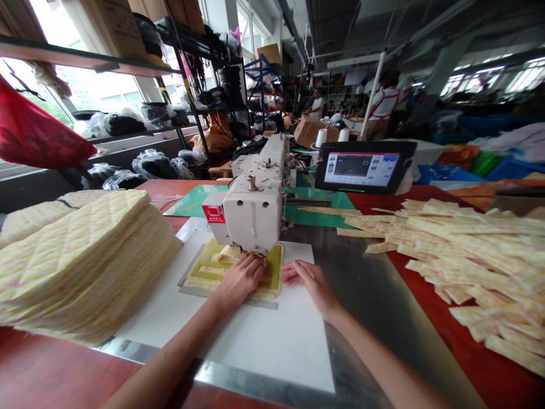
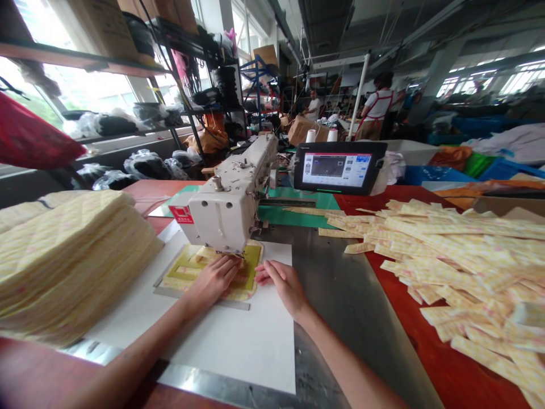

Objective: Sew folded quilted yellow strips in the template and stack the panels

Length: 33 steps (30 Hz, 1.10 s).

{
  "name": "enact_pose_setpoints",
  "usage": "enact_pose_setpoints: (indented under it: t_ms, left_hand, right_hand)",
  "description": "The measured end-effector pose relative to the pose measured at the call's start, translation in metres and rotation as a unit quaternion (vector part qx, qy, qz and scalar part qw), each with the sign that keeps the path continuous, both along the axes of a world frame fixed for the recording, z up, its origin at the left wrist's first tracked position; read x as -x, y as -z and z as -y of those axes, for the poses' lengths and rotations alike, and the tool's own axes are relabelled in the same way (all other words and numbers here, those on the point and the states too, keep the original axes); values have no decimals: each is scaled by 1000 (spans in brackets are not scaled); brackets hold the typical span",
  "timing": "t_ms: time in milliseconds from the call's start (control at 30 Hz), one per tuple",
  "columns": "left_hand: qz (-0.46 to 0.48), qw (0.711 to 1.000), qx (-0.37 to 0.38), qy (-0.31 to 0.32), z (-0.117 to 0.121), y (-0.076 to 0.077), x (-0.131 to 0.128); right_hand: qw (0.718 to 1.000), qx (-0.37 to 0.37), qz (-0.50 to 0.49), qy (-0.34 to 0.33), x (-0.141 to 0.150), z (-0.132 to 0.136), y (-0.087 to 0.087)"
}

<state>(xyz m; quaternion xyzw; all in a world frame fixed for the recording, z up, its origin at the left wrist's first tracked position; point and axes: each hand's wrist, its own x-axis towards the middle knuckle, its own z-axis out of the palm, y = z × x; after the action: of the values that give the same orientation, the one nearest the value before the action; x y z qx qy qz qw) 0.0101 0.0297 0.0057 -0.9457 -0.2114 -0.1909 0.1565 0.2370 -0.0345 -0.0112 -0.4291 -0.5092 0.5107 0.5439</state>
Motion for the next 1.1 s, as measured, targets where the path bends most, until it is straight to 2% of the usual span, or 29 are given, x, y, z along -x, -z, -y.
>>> enact_pose_setpoints:
  t_ms: [100, 333, 500, 600, 667, 733, 800, 967, 1100]
  left_hand:
    - [-14, 999, 51, 11, -4, -2, -2]
    - [-33, 989, 145, -18, -2, -8, -4]
    - [34, 981, 188, -27, -4, 6, 1]
    - [77, 977, 194, -41, -6, 14, -2]
    - [102, 971, 210, -46, -6, 16, -4]
    - [134, 961, 237, -39, -4, 14, -6]
    - [160, 952, 259, -25, -3, 11, -4]
    - [189, 938, 288, -36, -9, 8, 7]
    - [183, 926, 329, -40, -17, 9, 10]
  right_hand:
    - [1000, 3, -3, 1, 0, -1, 1]
    - [1000, 10, 7, 5, 1, 2, -5]
    - [999, -3, 33, 0, 4, 3, -5]
    - [994, -37, 100, 11, 9, 4, 1]
    - [975, -95, 199, 40, 14, 5, 4]
    - [933, -167, 310, 72, 19, 7, 6]
    - [890, -217, 393, 75, 23, 9, 7]
    - [824, -235, 514, 43, 29, 7, 4]
    - [802, -237, 546, 44, 30, 2, 2]
